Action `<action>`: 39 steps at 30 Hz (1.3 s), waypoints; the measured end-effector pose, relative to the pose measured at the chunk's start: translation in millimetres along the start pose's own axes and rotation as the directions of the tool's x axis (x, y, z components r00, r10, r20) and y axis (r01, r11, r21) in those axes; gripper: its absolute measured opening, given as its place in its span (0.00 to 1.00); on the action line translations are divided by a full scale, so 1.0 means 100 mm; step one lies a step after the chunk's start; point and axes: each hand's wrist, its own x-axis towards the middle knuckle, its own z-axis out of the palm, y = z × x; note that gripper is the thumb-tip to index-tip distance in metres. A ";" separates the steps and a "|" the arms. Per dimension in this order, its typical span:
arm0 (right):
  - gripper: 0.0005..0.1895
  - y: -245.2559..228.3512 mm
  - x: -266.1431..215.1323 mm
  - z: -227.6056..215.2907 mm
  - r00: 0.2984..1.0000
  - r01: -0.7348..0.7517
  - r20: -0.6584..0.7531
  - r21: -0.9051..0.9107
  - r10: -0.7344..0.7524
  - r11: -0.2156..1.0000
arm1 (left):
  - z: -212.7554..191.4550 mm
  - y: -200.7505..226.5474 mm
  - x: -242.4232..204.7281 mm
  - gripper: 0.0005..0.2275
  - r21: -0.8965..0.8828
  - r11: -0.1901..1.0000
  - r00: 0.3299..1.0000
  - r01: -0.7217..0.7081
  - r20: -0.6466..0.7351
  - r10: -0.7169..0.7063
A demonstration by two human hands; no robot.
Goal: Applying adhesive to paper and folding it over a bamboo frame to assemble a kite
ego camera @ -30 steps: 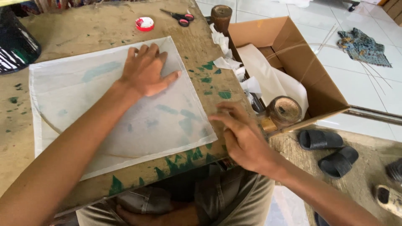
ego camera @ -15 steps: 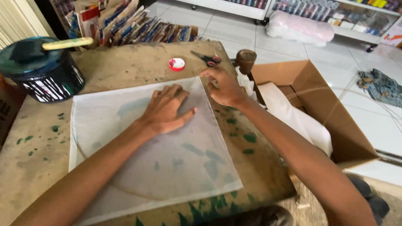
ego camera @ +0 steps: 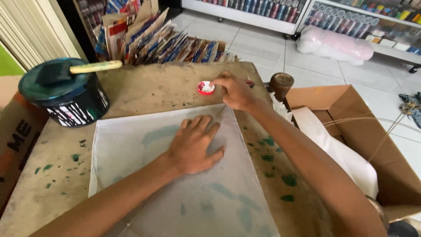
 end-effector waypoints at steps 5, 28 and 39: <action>0.20 -0.02 0.09 0.00 1.000 -0.001 0.015 -0.068 0.002 0.998 | -0.05 -0.01 -0.01 0.28 -0.021 1.000 0.999 -0.007 -0.042 0.006; 0.26 -0.14 -0.02 -0.08 0.995 -0.031 -0.088 0.093 0.039 0.995 | -0.01 0.00 0.00 0.27 -0.065 0.998 0.991 -0.011 -0.131 0.002; 0.28 -0.19 -0.18 -0.07 0.995 -0.039 -0.074 0.286 0.062 0.957 | 0.00 0.02 0.00 0.27 -0.024 1.000 0.989 -0.001 -0.149 -0.003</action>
